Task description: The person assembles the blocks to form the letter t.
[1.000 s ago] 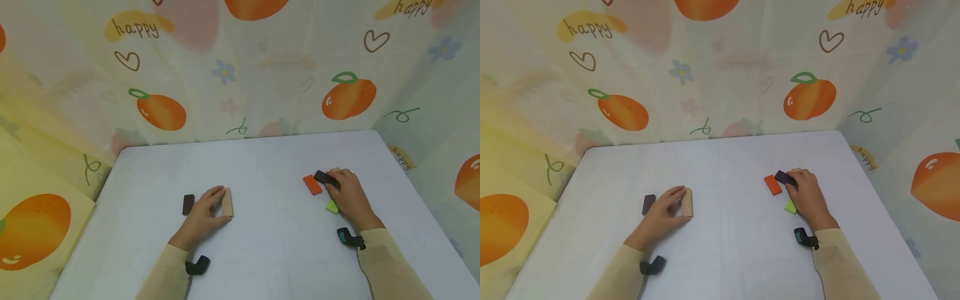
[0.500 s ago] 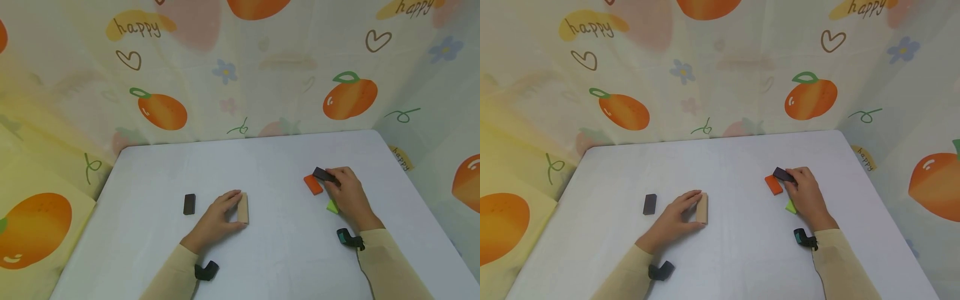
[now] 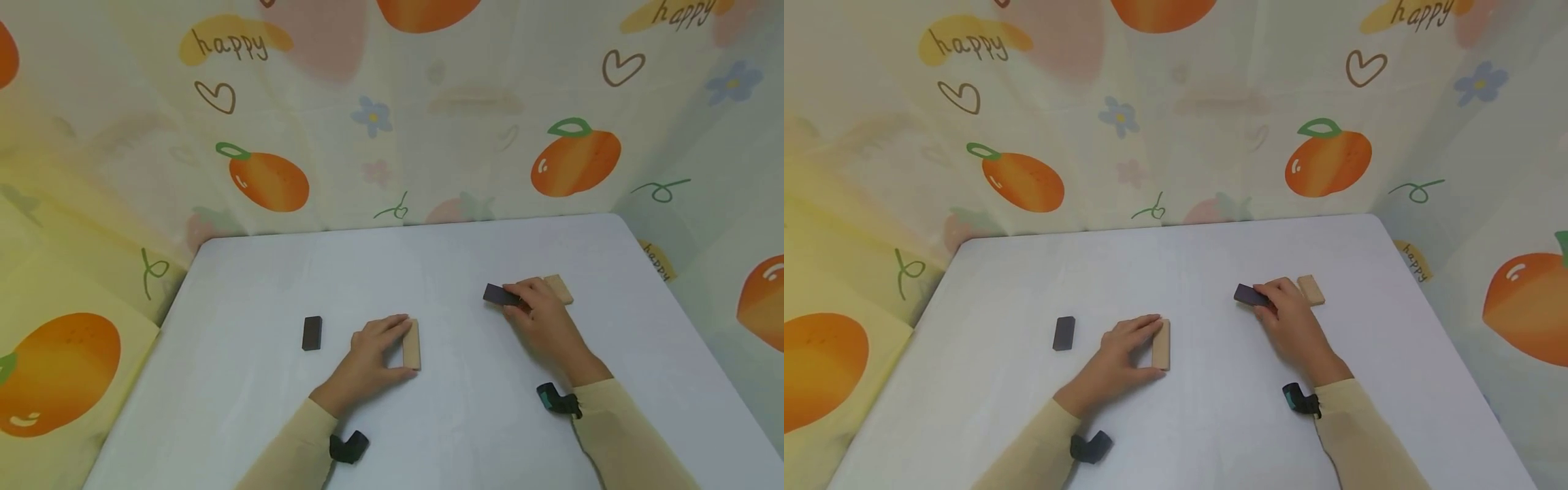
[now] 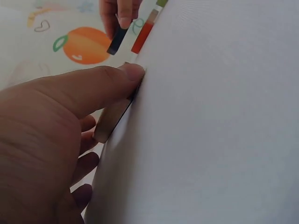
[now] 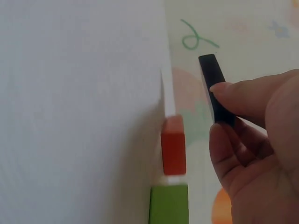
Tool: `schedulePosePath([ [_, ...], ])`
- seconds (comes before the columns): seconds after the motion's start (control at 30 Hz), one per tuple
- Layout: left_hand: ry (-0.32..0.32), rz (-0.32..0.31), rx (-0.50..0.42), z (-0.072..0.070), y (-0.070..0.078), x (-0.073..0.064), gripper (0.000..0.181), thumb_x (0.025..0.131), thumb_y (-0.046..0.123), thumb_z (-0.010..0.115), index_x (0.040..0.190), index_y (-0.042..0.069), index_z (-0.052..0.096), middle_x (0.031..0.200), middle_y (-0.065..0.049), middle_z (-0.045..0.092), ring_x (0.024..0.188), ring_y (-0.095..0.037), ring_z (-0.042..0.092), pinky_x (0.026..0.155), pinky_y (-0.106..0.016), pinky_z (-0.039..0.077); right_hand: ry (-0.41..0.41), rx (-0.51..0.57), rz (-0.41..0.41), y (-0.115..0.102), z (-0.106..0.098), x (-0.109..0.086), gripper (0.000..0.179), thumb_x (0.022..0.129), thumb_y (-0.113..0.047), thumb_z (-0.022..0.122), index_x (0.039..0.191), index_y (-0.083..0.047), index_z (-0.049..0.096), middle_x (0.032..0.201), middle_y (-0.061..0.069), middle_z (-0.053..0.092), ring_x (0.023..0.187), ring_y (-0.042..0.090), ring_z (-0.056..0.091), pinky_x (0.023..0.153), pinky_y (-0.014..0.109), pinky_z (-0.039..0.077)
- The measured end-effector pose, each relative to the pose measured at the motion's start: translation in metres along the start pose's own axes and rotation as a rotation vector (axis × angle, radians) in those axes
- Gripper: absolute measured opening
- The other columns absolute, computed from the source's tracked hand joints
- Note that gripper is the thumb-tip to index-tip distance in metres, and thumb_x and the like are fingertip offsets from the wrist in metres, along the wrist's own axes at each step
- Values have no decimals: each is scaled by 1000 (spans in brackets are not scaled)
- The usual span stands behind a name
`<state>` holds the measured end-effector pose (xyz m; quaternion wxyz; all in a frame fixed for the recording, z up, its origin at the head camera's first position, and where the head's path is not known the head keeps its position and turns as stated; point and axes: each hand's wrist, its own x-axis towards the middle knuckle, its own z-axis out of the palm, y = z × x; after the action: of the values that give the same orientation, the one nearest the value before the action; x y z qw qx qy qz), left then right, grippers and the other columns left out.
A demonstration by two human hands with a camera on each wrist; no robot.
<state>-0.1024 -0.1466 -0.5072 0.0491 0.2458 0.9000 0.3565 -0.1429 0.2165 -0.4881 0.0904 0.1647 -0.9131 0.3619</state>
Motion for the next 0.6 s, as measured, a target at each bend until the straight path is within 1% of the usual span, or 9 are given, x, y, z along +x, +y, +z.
schedulePosePath([
  [0.1, 4, 23, 22, 1, -1, -1, 85, 87, 31, 97, 160, 11, 57, 169, 1, 45, 150, -26, 41, 106, -54, 36, -34, 13, -24, -10, 6, 1, 37, 98, 6, 79, 134, 6, 71, 120, 15, 63, 97, 27, 62, 82, 39, 56],
  [0.17, 8, 57, 30, 2, -2, -2, 82, 88, 29, 97, 158, 10, 59, 169, 2, 45, 149, -25, 43, 106, -54, 38, -57, 21, -43, -15, 10, 2, 37, 97, 7, 79, 133, 7, 71, 117, 14, 63, 96, 25, 62, 82, 37, 57],
  [0.27, 18, 122, 43, 3, -2, -4, 75, 89, 25, 96, 155, 8, 63, 166, 3, 50, 146, -23, 49, 105, -53, 41, -94, 29, -62, -21, 15, 4, 36, 97, 7, 80, 132, 7, 72, 117, 14, 63, 97, 25, 63, 83, 38, 58],
  [0.37, 45, 177, 60, 5, -1, -4, 68, 89, 22, 95, 150, 6, 67, 160, 1, 58, 142, -23, 54, 105, -54, 45, -141, 34, -65, -24, 19, 7, 35, 98, 5, 79, 132, 6, 72, 119, 14, 63, 100, 25, 63, 85, 40, 58],
  [0.5, 78, 198, 70, 9, 2, -3, 63, 91, 23, 93, 146, 4, 70, 156, -1, 61, 138, -24, 56, 108, -54, 46, -210, 42, -45, -26, 25, 11, 35, 99, 2, 79, 133, 3, 73, 119, 11, 65, 103, 26, 63, 88, 42, 57],
  [0.6, 77, 187, 67, 11, 5, -3, 62, 92, 23, 93, 147, 4, 69, 157, 0, 60, 138, -24, 56, 111, -53, 46, -256, 40, -30, -28, 31, 15, 36, 98, 1, 80, 134, 1, 74, 119, 8, 66, 107, 27, 65, 94, 45, 58],
])
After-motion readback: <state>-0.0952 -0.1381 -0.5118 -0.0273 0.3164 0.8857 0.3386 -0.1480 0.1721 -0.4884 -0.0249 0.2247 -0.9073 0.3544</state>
